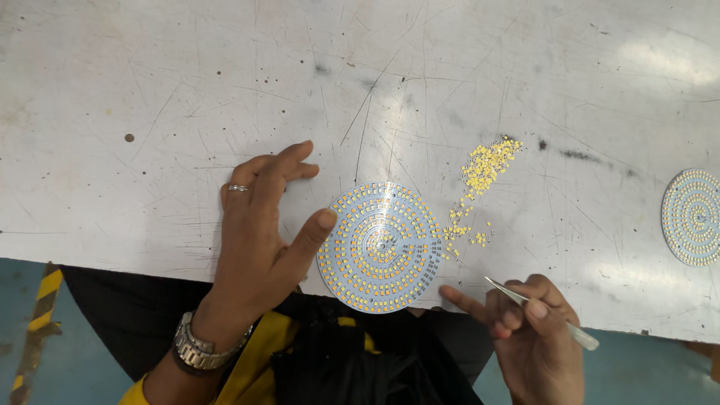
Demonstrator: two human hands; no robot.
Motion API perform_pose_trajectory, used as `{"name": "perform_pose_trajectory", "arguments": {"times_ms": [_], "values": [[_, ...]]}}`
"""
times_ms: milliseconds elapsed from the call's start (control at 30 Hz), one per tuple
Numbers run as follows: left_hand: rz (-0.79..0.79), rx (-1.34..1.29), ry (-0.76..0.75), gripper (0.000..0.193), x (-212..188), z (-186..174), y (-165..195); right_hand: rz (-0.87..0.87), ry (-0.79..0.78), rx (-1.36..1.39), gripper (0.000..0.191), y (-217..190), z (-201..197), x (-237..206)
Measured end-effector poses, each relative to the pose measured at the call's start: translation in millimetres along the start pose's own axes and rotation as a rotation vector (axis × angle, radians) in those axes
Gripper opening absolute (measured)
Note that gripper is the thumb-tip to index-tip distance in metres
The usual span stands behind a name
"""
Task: The person uses tweezers to pick up small yellow LED components from a pile and places them one by one into empty slots on a circular LED module. The left hand stabilizes the module while the right hand performs the placement. The process is repeated continuously across the module's surface.
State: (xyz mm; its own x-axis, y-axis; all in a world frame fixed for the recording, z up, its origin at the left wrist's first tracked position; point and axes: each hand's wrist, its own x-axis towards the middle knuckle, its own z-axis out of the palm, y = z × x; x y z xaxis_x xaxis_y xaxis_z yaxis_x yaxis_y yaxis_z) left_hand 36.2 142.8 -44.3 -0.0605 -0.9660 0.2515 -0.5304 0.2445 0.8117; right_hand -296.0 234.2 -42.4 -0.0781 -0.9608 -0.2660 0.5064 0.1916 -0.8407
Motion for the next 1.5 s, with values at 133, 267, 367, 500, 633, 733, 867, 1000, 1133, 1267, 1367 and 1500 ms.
{"name": "perform_pose_trajectory", "arguments": {"times_ms": [133,267,367,500,633,733,867,1000,1133,1267,1367,1500], "values": [[-0.036,0.043,0.009,0.071,0.4,-5.8,-1.3,0.012,-0.047,0.035,0.019,12.9,22.7,7.5],[-0.048,0.084,-0.007,0.07,7.0,-15.3,-2.8,0.102,-0.128,0.079,0.02,33.4,42.3,8.7],[-0.005,0.081,-0.033,0.07,11.7,-18.1,-0.7,0.133,-0.203,0.123,0.02,45.2,46.1,6.4],[0.061,0.092,-0.114,0.07,17.5,-12.7,1.9,-0.037,-0.172,-0.005,0.022,45.8,28.6,2.3],[0.066,0.077,-0.171,0.068,18.5,-6.5,2.1,-0.27,0.104,-0.376,0.02,33.6,1.4,-4.2],[0.079,0.054,-0.141,0.066,15.7,-8.0,3.3,-0.38,0.297,-0.914,0.017,23.5,-6.9,-11.7],[-0.014,0.063,-0.069,0.064,-1.3,-19.1,8.3,-0.407,0.044,-1.203,0.016,13.7,0.0,-11.5],[-0.008,0.137,-0.074,0.064,-23.3,-20.0,11.3,-0.538,-0.136,-1.321,0.016,8.0,11.6,-1.9],[0.045,0.231,-0.066,0.066,-28.6,-13.9,5.6,-0.421,0.096,-1.276,0.009,12.4,19.8,7.5],[0.063,0.255,-0.065,0.068,-27.7,-12.9,2.7,-0.46,0.14,-1.186,0.012,16.3,22.1,14.0],[0.068,0.257,-0.065,0.07,-28.4,-12.7,1.9,-0.439,0.139,-1.212,0.012,11.7,20.6,13.7],[0.062,0.248,-0.061,0.071,-31.1,-12.2,0.9,-0.442,0.046,-1.224,0.015,4.9,17.9,15.1]]}}
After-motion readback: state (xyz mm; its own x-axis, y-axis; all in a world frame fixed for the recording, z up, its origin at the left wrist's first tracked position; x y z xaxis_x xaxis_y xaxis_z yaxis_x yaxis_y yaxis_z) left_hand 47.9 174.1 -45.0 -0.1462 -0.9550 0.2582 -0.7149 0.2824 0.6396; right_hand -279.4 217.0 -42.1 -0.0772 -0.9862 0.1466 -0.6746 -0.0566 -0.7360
